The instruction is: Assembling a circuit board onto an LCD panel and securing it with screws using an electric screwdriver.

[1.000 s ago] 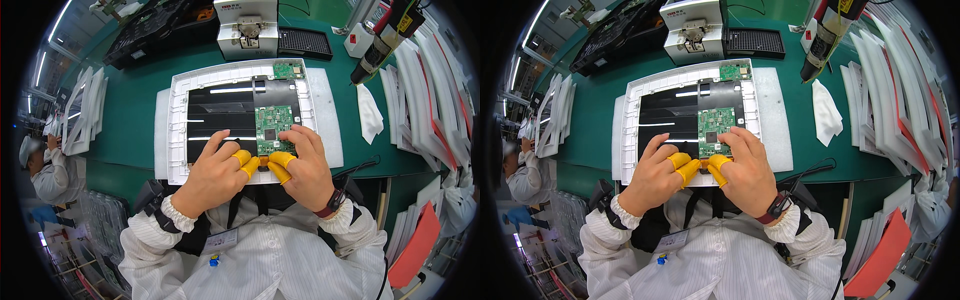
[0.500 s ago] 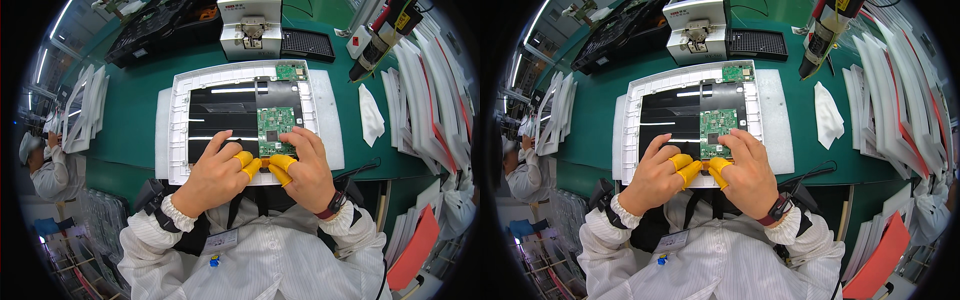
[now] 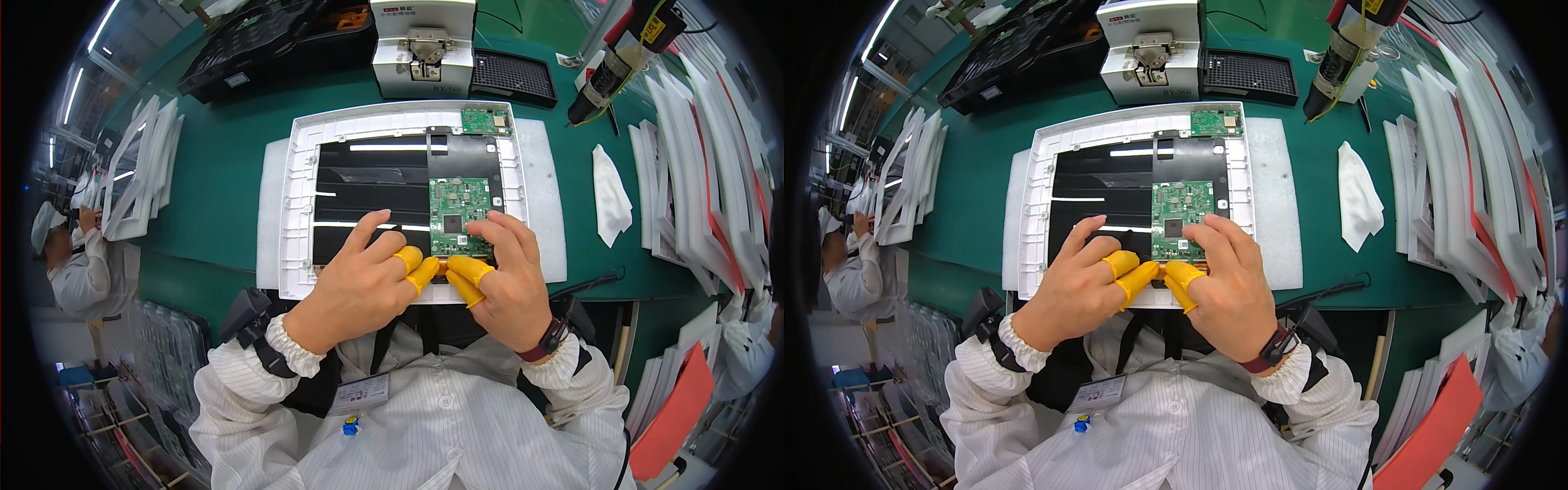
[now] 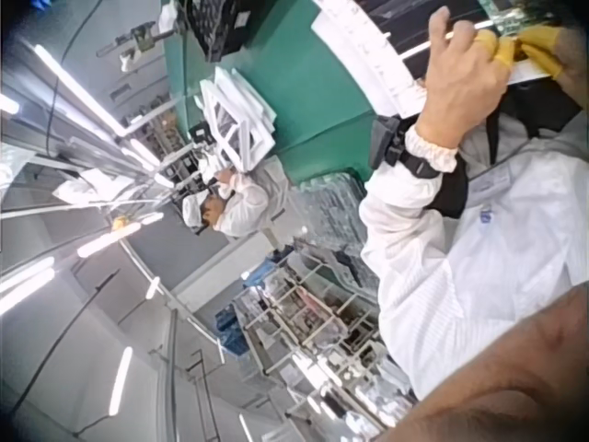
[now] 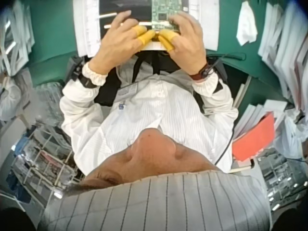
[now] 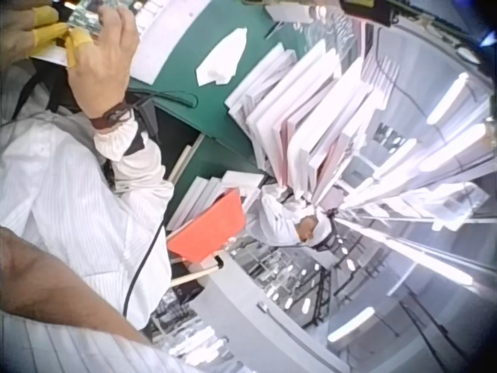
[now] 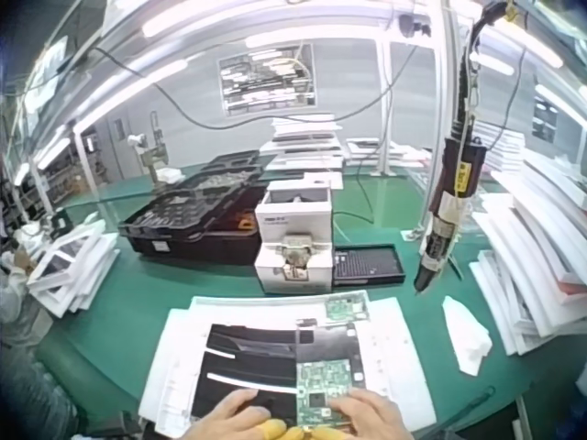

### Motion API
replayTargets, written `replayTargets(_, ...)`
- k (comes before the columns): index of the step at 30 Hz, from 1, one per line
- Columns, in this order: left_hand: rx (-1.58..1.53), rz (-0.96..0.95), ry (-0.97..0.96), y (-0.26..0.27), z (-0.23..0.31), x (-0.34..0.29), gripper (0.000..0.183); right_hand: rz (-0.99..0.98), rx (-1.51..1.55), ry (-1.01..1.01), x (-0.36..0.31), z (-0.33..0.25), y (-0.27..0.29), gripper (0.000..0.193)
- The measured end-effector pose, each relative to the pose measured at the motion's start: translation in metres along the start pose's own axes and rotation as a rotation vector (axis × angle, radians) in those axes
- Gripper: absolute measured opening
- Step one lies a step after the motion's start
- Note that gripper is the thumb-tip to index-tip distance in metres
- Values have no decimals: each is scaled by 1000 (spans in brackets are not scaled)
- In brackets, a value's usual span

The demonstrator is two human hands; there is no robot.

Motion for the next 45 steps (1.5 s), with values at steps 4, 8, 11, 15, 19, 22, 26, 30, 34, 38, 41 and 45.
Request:
replayTargets(4,-1,6,-3,1,0,-1,17,-14,-2,2,-1,0,-1,13)
replayTargets(8,3,-5,-11,1,0,-1,15,-16,-4,11,-1,1,-1,14)
replayTargets(11,3,2,-8,-2,-1,-2,14,-9,-10,9,0,1,-1,13)
replayTargets(15,16,38,-7,-2,0,-4,13,14,-19,19,0,0,-2,13)
replayTargets(19,20,36,-16,-2,0,-3,13,9,6,30,-2,2,-3,13)
replayTargets(22,21,42,-14,-2,0,-3,13,-3,0,30,-1,2,-2,13)
replayTargets(26,12,59,-4,-2,-1,-4,12,10,18,18,-1,2,-3,13)
replayTargets(30,-15,110,19,-6,0,-5,4,10,18,19,-2,2,-3,14)
replayTargets(34,-34,138,22,-6,0,-4,6,8,10,16,-2,2,-3,13)
replayTargets(38,-42,134,14,-5,0,-4,8,21,28,-6,-2,1,-2,14)
replayTargets(41,-41,128,8,-4,0,-3,9,9,35,-4,-2,3,-2,15)
replayTargets(45,-38,101,8,-5,0,-4,9,-11,29,-2,-2,3,-1,14)
Point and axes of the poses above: each hand's wrist, its own x-axis towards the middle knuckle, its own y-axis out of the back of the hand, z = x × y, the point moved 3 cm from there along x, towards the middle knuckle, and after that the axes turned 4 degrees about -y, right-handed, at the moved point
